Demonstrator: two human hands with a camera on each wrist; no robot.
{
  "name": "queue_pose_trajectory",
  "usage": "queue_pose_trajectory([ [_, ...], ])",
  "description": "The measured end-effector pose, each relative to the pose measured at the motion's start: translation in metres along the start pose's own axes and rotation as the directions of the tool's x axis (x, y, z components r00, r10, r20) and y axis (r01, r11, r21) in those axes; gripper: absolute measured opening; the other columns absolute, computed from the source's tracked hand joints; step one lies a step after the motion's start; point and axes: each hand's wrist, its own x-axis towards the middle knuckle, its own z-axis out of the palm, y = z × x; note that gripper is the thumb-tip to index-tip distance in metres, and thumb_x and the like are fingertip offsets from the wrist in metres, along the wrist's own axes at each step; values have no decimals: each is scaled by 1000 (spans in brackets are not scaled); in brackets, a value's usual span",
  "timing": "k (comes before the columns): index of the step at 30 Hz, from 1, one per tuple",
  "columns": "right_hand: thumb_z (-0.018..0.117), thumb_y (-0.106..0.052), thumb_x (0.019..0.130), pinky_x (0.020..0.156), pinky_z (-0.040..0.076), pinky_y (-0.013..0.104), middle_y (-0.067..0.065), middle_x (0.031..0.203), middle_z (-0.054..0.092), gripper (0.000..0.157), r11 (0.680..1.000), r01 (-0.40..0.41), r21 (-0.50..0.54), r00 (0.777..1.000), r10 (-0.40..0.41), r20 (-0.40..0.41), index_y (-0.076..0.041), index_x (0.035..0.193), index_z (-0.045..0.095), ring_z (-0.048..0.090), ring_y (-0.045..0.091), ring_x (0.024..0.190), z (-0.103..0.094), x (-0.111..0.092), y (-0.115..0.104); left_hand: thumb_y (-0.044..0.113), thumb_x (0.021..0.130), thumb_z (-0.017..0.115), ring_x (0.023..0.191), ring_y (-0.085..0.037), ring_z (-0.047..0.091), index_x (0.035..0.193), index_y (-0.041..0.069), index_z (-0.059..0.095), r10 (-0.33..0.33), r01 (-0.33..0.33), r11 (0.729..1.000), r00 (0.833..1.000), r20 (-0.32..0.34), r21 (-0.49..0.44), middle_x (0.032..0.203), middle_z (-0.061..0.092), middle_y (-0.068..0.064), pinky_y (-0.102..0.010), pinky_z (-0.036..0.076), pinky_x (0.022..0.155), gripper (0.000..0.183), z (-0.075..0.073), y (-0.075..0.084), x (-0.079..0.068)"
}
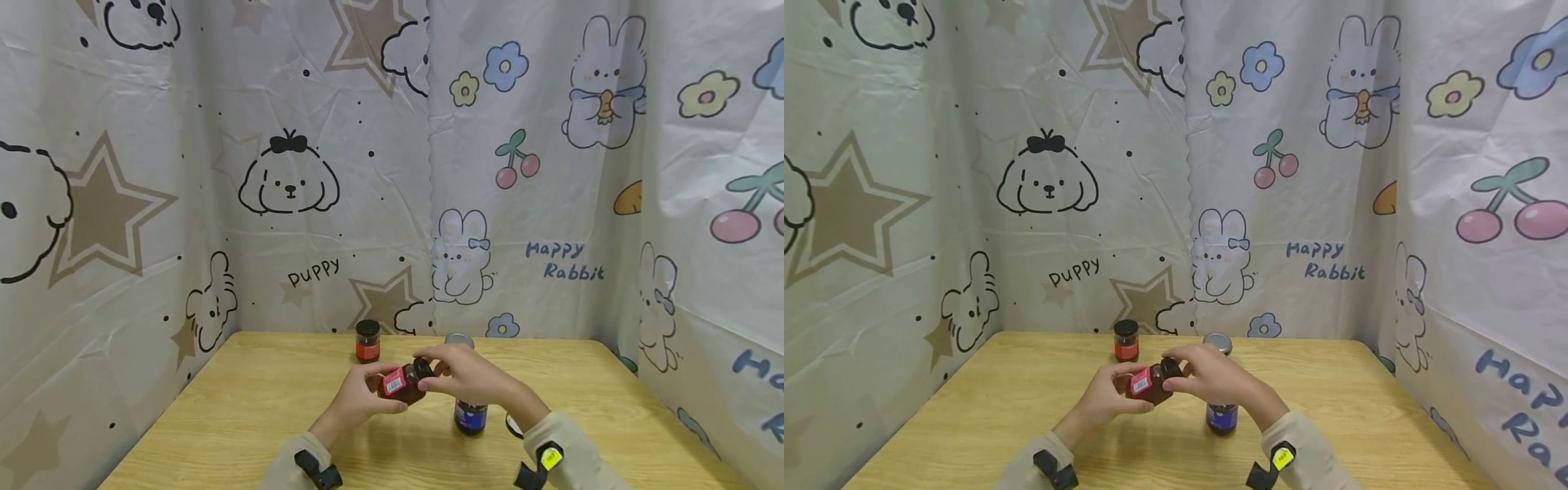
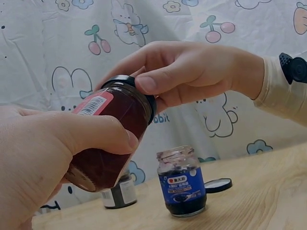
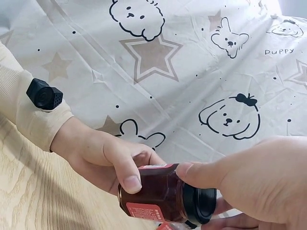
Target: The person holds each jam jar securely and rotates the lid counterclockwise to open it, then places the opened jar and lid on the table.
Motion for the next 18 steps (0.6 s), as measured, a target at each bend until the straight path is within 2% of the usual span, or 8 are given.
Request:
queue_pose_trajectory([
  [5, 75, -27, 98, 86, 57, 38, 6, 134, 65, 51, 998, 59, -28, 998, -60, -14, -6, 142, 60, 67, 14, 104, 0, -1, 1, 5, 75, 91, 88, -23, 66, 128, 0, 70, -10, 10, 1000, 1000, -13, -3, 118, 71, -12, -33, 55, 77, 57, -2, -1, -1],
  [10, 78, -24, 95, 85, 56, 35, 3, 135, 65, 52, 992, 110, -59, 993, -112, -36, -11, 142, 61, 64, 16, 111, -1, -2, 0, 5, 75, 91, 87, -22, 66, 127, -2, 70, 4, -4, 1000, 1000, -28, -9, 116, 71, -12, -31, 55, 76, 57, -3, -3, 0],
  [18, 82, -5, 89, 104, 48, 46, 4, 145, 58, 54, 964, 224, -142, 970, -235, -66, -15, 138, 64, 53, 25, 134, 1, 0, -3, 3, 77, 89, 87, -20, 71, 127, -7, 68, 16, -17, 995, 1000, -12, -94, 114, 72, -15, -30, 58, 75, 55, -4, -2, 0],
])
